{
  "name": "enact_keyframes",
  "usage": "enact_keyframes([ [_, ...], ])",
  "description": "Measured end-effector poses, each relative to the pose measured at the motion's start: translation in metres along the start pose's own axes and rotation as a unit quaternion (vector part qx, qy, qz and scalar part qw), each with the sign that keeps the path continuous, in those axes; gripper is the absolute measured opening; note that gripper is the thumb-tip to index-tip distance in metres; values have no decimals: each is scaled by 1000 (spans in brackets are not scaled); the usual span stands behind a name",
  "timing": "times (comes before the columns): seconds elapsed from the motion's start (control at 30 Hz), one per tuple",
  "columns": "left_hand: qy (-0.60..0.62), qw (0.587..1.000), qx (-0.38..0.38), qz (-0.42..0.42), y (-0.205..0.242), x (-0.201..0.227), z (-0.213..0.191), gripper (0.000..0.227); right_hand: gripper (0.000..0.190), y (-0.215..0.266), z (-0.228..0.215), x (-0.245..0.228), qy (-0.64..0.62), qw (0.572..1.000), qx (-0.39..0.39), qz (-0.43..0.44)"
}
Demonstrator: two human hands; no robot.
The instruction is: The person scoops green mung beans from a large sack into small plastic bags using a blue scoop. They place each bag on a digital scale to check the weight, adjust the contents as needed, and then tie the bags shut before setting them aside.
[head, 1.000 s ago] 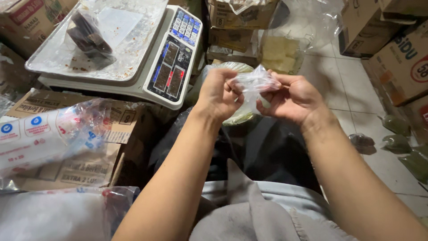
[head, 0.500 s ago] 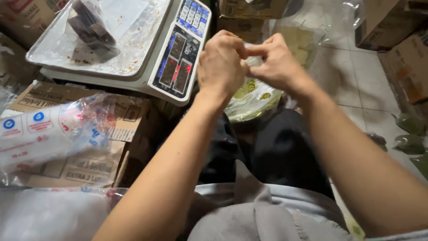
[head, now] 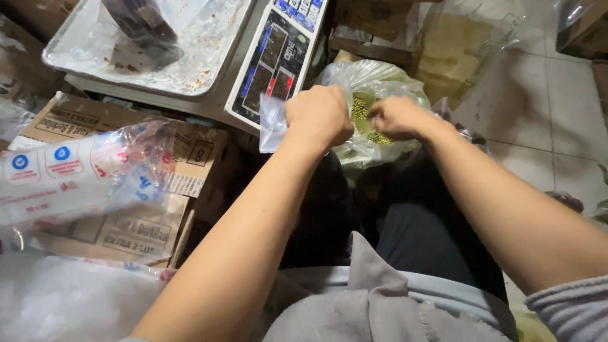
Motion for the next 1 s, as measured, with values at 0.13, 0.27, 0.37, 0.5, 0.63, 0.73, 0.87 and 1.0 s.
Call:
enact_keyframes([
  [0.13, 17, 993, 83, 77, -19, 11, 25, 33, 61, 3, 72, 14, 18, 957, -290, 11],
  [0.27, -18, 984, 116, 138, -40, 30, 53, 33, 40, 3, 106, 26, -143, 916, -374, -14],
  [0.37, -35, 975, 104, 195, -56, 38, 74, 26, 28, -11, 103, 65, -381, 877, -210, 204],
  [0.5, -117, 964, 50, 232, -77, 37, 106, 23, 22, -36, 95, 93, -533, 780, 16, 327],
  [0.63, -197, 961, 30, 192, -99, 30, 132, 21, 22, -57, 104, 80, -574, 748, 85, 323],
  [0.73, -233, 963, 39, 131, -118, 25, 145, 24, 39, -52, 119, 72, -622, 629, 96, 455],
  [0.87, -290, 951, 89, 53, -144, 2, 161, 38, 49, -58, 115, 67, -607, 671, 76, 420],
  [1.0, -295, 950, 102, 12, -159, -11, 177, 31, 57, -58, 110, 75, -562, 663, 120, 480],
])
Point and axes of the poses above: each hand's wrist, its own y-axis away from the middle knuckle, its own z-axis out of the palm, x = y × z, the point moved 5 cm from there along -y, towards the middle knuckle, and after that the axes turned 10 degrees about -y, right-handed, at the moved point
